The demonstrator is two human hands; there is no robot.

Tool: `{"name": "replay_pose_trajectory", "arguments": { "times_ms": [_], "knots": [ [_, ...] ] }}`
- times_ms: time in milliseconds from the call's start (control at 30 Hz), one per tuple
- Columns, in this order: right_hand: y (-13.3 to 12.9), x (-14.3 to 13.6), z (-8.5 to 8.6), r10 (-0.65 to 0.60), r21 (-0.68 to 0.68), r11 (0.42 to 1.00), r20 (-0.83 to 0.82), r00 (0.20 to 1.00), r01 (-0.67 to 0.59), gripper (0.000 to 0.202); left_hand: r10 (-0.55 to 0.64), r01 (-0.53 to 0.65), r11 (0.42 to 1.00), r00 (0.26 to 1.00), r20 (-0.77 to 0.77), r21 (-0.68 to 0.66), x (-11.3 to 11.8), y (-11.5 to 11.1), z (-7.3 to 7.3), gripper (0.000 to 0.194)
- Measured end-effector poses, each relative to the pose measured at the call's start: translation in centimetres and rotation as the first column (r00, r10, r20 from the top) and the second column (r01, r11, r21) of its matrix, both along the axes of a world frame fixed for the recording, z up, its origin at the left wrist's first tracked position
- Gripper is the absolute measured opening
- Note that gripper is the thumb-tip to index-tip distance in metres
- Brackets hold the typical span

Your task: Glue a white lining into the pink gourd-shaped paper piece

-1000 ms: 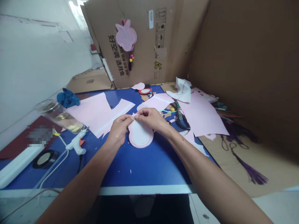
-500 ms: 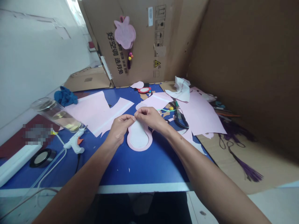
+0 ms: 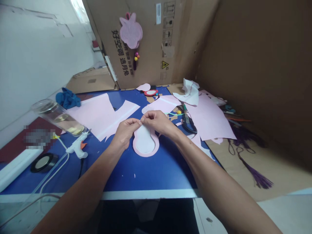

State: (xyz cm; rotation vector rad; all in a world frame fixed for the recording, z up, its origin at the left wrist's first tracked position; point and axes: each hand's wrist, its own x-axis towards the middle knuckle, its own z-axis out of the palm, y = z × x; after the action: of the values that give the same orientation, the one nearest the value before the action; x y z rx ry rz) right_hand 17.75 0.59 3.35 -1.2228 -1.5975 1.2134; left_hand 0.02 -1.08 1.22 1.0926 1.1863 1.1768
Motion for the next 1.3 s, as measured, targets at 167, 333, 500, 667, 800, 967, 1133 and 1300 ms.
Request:
{"name": "replay_pose_trajectory", "arguments": {
  "times_ms": [167,333,500,667,800,967,1133,1300],
  "knots": [
    [0.2,0.2,-0.4,-0.008,-0.001,1.0,0.03,1.0,0.008,0.023,-0.027,0.028,0.999,0.999,0.022,-0.039,0.1,0.0,0.1,0.019],
    [0.2,0.3,-0.4,-0.037,-0.019,0.999,0.015,0.999,0.037,0.022,-0.066,0.075,0.993,0.993,0.097,-0.092,0.1,0.2,-0.1,0.019],
    [0.7,1.2,0.2,-0.18,-0.012,0.984,-0.033,0.983,0.18,0.023,-0.176,0.207,0.961,0.969,0.171,-0.183,0.1,0.1,-0.3,0.028],
    [1.6,2.6,0.4,-0.28,0.048,0.957,-0.103,0.954,0.286,0.024,-0.212,0.24,0.931,0.969,0.128,-0.274,0.4,-0.3,0.2,0.028],
    [1.8,3.0,0.4,-0.338,0.069,0.935,-0.134,0.932,0.349,0.023,-0.22,0.221,0.937,0.975,0.034,-0.272,0.7,-0.5,0.4,0.022],
    [2.0,3.0,0.2,-0.321,0.084,0.938,-0.142,0.936,0.335,0.023,-0.204,0.191,0.956,0.978,-0.038,-0.221,0.9,-0.4,0.0,0.017],
    [2.2,3.1,0.1,-0.31,0.091,0.942,-0.139,0.94,0.324,0.024,-0.21,0.198,0.96,0.977,-0.04,-0.2,0.9,-0.3,-0.2,0.013],
    [2.2,3.1,0.0,-0.32,0.088,0.938,-0.158,0.934,0.336,0.025,-0.204,0.189,0.96,0.977,-0.055,-0.205,0.8,-0.3,-0.1,0.012]
  ]
}}
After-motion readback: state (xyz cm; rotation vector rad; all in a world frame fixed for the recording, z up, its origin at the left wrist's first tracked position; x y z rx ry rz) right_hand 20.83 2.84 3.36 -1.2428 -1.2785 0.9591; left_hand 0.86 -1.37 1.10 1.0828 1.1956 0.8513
